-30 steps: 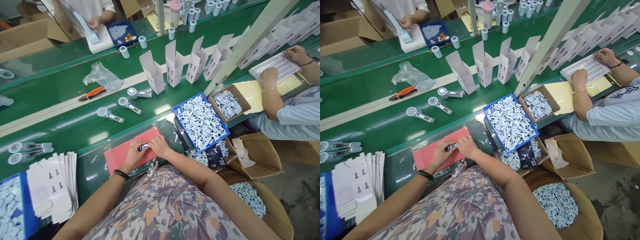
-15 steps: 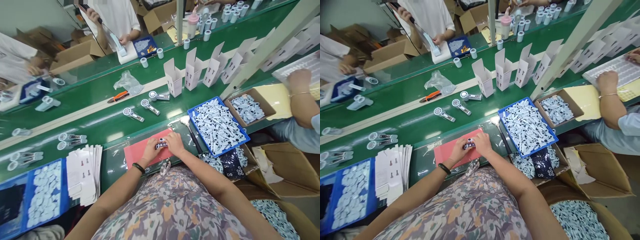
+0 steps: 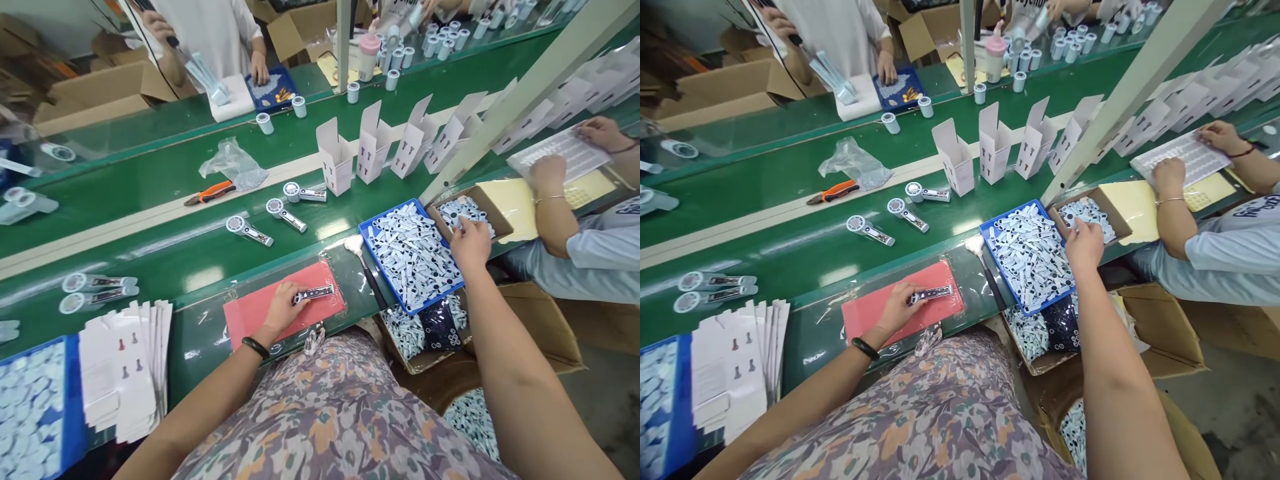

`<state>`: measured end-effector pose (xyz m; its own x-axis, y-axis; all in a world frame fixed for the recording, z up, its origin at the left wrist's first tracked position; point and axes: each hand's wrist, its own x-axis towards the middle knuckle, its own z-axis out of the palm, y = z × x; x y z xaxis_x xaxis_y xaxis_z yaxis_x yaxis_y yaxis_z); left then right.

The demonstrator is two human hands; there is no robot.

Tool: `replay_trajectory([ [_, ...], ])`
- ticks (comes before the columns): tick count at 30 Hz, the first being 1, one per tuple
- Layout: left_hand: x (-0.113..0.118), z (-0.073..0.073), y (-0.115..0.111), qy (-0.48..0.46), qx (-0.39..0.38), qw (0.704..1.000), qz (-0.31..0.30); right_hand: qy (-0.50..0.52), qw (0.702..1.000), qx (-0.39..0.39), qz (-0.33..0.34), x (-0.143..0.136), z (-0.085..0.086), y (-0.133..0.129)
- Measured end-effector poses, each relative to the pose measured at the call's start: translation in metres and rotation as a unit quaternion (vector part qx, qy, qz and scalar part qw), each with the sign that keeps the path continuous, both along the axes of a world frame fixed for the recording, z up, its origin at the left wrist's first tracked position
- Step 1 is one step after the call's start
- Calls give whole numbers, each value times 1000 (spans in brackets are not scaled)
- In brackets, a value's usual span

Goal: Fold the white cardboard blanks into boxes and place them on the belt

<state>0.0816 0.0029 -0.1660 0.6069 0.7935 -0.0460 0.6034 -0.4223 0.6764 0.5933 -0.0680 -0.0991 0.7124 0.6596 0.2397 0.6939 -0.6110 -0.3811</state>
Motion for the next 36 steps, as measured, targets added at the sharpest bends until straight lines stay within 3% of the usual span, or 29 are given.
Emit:
replay_trajectory([
  [1, -1, -2, 0, -1, 0, 1000, 1, -7, 1000, -22, -12, 6, 0, 2],
  [3, -2, -4, 0, -1, 2, 1000, 4, -6, 999, -47, 20, -8, -7, 9],
  [5, -3, -6, 0, 1, 4, 1000, 7, 11, 991, -65, 121, -46, -19, 18],
  [8, -4, -8, -1, 3, 4, 1000, 7, 23, 947, -136, 291, -105, -38, 28],
  [10, -4, -8, -1, 0, 3, 1000, 5, 9, 925, -184, 332, -125, -46, 31],
  [13, -3, -7, -1, -10, 0, 1000, 6, 18, 933, -182, 310, -126, -46, 35],
  [19, 3, 1, -5, -1, -3, 1000, 7, 152, 964, -44, 213, -111, -45, 39],
  [24, 5, 5, -9, 13, -12, 1000, 2, 135, 980, -30, 140, -99, -55, 35],
  [28, 1, 6, -9, 8, -15, 1000, -7, 121, 984, 11, 132, -98, -42, 31],
  [30, -1, 6, -8, 4, -14, 1000, -11, 137, 977, 23, 161, -117, -31, 29],
  [32, -1, 5, -8, 3, -11, 1000, -10, 190, 952, 4, 238, -154, -24, 27],
  [36, 0, 5, -10, -1, 0, 1000, 2, 328, 851, -84, 402, -249, -29, 23],
])
